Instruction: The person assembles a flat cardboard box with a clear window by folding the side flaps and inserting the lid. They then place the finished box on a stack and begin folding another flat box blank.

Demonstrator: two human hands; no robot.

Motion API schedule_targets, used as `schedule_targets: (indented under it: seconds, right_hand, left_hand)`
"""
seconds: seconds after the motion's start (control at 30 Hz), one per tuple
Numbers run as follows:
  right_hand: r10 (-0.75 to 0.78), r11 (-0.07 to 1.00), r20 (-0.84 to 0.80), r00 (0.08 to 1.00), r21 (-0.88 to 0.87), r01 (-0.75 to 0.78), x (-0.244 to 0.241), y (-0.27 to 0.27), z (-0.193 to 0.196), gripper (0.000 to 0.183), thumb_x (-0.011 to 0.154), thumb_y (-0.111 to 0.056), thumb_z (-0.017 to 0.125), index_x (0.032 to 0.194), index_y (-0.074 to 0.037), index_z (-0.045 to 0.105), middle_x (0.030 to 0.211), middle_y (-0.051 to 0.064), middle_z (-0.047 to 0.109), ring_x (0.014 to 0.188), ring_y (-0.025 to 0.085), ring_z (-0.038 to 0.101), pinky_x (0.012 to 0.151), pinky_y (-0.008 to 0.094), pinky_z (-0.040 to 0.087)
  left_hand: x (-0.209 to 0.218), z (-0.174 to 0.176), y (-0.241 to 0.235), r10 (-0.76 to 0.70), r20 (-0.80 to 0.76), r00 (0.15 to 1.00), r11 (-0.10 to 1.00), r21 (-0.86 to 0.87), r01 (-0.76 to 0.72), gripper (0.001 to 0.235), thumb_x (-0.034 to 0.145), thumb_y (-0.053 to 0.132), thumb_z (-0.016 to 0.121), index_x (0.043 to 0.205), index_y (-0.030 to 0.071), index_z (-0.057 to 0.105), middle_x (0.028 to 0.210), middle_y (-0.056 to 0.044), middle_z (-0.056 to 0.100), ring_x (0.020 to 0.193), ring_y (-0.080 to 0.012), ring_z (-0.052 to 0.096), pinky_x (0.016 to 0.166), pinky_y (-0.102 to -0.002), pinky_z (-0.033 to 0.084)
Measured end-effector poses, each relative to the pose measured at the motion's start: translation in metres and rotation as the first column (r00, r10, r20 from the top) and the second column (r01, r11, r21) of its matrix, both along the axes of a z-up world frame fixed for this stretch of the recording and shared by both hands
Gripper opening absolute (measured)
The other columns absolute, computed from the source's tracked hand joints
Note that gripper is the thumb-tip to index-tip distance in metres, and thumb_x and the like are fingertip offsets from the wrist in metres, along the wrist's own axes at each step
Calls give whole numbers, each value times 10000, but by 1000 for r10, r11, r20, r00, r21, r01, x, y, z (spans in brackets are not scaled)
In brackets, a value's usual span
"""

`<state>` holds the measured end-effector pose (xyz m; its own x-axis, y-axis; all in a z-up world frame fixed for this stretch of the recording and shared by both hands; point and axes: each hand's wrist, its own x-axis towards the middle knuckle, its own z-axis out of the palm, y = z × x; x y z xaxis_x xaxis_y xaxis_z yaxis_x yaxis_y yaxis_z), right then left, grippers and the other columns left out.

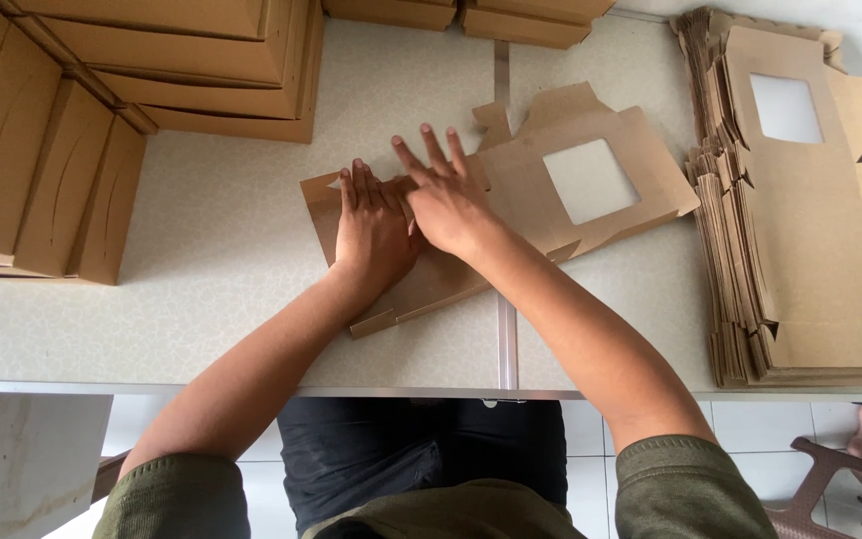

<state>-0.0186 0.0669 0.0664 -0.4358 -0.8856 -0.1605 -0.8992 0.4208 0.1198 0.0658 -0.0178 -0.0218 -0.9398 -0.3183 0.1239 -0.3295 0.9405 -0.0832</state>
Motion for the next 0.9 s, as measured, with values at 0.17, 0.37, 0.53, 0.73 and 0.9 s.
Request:
schedule_targets:
  seconds: [0.17, 0.37, 0.53, 0.73, 0.9]
  right_hand:
    - [61, 998, 28, 998, -24, -60, -11, 4, -16, 350, 955, -248, 616, 1281, -167, 715, 1687, 62, 288, 1556, 409, 162, 1261, 609, 51]
    - [-67, 995, 97, 993, 78, 59, -26, 20, -9, 484, 952, -185, 564, 1420, -297, 607, 1682, 57, 292, 1555, 408, 157, 1251, 611, 52]
    - [-174, 979, 126, 977, 126, 158, -51, 42, -8, 584, 913, -106, 547, 1444, -348, 582, 1687, 57, 285, 1561, 400, 151, 1246, 619, 42]
    - [-223, 972, 162, 961, 113, 207, -67, 63, 21, 767, 870, -147, 669, 1565, -344, 413, 1700, 140, 195, 1541, 459, 132, 1240, 626, 79]
    - [-251, 965, 186, 950, 127, 230, -113, 65, 26, 1374, 561, -480, 948, 1650, -166, 171, 1683, 189, 220, 1545, 442, 143, 1245, 607, 61]
  left_hand:
    - [0, 0, -3, -12, -5, 1000, 1000, -1, 12, 771, 956, 540, 452, 1371, -101, 557, 1455, -361, 519, 1462, -477, 390, 1226, -594, 147]
    - [3, 4, -7, -44, -58, 997, 996, 80, 48, 767, 963, 510, 478, 1370, -137, 525, 1445, -384, 505, 1435, -495, 416, 1211, -596, 203]
    - [-3, -1, -17, -85, -89, 992, 989, 115, 95, 783, 949, 512, 496, 1383, -138, 529, 1458, -375, 504, 1440, -485, 420, 1227, -578, 194]
    - [-5, 4, -33, -173, -143, 975, 965, 172, 196, 726, 1000, 487, 493, 1415, -107, 534, 1485, -327, 512, 1449, -426, 441, 1248, -527, 189]
    - [-7, 2, -42, -216, -206, 954, 907, 320, 274, 758, 1018, 489, 527, 1505, -83, 432, 1580, -290, 409, 1511, -383, 344, 1288, -479, 132]
